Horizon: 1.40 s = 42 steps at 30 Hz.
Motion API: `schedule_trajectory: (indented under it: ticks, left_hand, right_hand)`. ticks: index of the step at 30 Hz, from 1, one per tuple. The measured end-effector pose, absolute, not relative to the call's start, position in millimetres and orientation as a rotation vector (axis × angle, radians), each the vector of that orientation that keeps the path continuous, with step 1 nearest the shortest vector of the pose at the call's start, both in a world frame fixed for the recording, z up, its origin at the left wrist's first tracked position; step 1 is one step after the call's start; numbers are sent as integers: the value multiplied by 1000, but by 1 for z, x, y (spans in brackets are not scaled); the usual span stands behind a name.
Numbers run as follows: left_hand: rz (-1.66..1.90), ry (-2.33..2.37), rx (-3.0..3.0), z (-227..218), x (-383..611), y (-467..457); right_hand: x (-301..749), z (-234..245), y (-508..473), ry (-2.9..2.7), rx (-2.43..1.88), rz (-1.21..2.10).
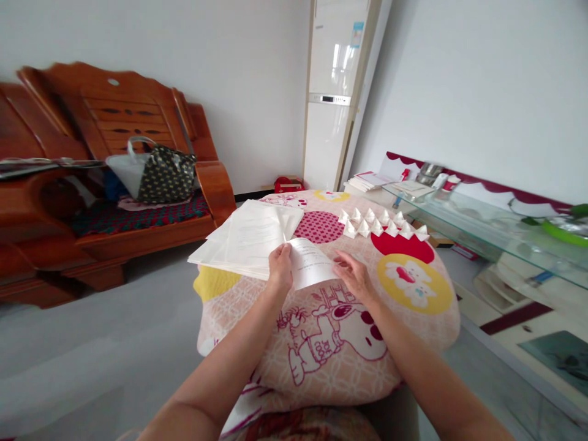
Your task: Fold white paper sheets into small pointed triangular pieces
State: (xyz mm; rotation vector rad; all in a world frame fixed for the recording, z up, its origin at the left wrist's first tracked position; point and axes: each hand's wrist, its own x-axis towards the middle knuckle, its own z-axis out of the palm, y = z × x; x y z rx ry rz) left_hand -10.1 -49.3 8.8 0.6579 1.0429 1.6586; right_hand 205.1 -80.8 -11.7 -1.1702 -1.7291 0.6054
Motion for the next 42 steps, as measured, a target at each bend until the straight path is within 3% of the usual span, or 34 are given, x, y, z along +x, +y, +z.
schedule_trajectory:
  ticks: [9, 14, 19, 29, 33, 42]
  left_hand:
    - [1850, 1241, 793, 13, -20, -53]
    - [1872, 1083, 909, 17, -15, -61]
    - [1746, 834, 865, 23, -12, -63]
    - [1459, 858, 1285, 23, -8, -70]
    - [1444, 886, 1642, 21, -15, -67]
    - [1010, 1196, 2297, -5, -26, -54]
  right_hand:
    - [190, -14, -89, -2022, -921, -173]
    - [190, -12, -89, -1904, -895, -349]
    - [205, -7, -84, -1692, -927, -257]
    - [217, -1, -83, -1583, -1032, 245]
    - [226, -9, -74, -1681, -1068, 243]
    - [240, -28, -63, -2062, -1177, 186]
